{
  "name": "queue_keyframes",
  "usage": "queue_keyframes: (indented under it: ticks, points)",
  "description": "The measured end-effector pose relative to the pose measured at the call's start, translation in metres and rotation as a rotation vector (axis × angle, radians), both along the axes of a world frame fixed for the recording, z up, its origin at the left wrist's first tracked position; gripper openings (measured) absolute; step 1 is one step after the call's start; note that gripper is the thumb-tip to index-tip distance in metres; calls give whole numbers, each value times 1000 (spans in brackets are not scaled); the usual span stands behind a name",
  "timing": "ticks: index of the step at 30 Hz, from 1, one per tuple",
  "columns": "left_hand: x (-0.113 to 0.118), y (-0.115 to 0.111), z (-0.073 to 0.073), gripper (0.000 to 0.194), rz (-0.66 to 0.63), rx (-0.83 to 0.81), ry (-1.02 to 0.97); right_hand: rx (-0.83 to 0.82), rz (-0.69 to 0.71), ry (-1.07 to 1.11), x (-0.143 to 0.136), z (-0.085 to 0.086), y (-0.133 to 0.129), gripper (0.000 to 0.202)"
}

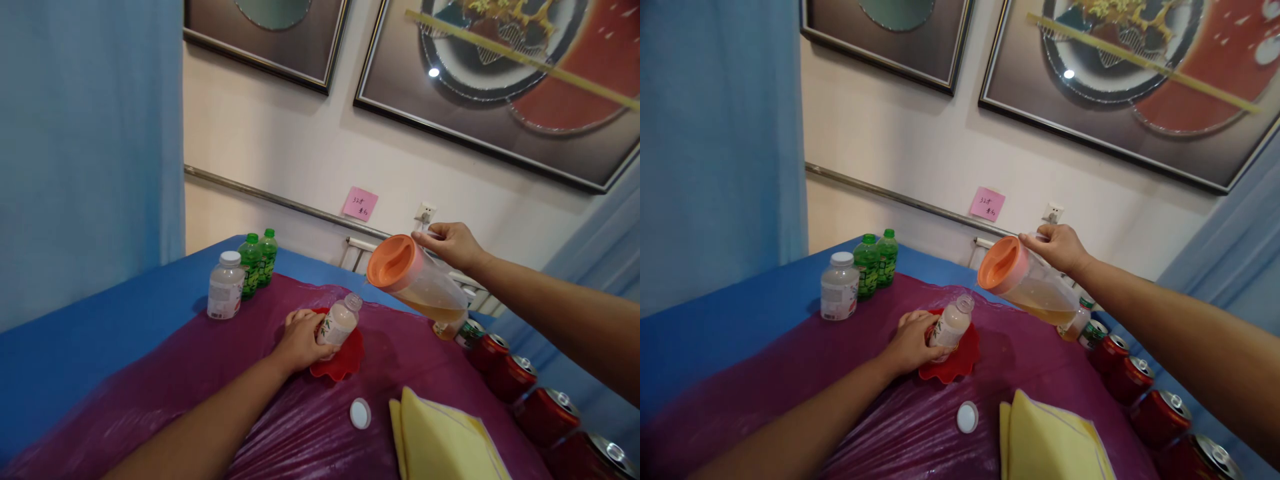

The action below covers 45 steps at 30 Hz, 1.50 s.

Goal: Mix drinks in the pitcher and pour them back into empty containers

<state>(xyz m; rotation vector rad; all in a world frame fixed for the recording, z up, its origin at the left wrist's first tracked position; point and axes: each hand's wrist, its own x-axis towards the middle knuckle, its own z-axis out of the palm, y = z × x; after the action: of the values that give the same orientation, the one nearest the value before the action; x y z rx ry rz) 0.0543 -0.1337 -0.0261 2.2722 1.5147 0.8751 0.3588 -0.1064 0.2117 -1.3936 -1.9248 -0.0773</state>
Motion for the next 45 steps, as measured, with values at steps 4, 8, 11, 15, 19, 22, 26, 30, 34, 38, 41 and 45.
queue_keyframes:
  ticks: [4,8,11,15,19,22,26,30,34,38,41,45]
  points:
    - [0,0,0,66,15,-12,2,-2,-9,3,-1,1,-2,58]
    - [1,-1,0,66,12,-13,2,-8,-17,8,-3,2,-3,58]
    - [1,-1,1,64,6,-12,2,-5,-21,8,-2,1,-3,57]
    - [1,0,1,66,6,-12,2,-1,-12,3,1,0,0,56]
    - [1,1,-1,66,8,0,-8,-12,-4,3,2,0,1,57]
    - [1,1,-2,65,5,2,-9,-17,-4,-5,1,0,1,56]
    - [0,2,-1,65,6,-2,-6,-7,-12,-26,1,0,1,57]
    - [1,0,1,64,4,-17,5,-8,-15,-25,1,0,0,57]
    - [1,-1,2,63,10,-13,6,1,-9,-15,1,0,-1,57]
    - [1,-1,2,62,6,-11,6,3,-12,-15,0,0,-2,57]
    - [0,-1,1,63,9,-8,7,4,-13,-21,0,1,-2,57]
    - [0,0,1,64,0,-9,6,-3,-12,-36,-1,1,-3,56]
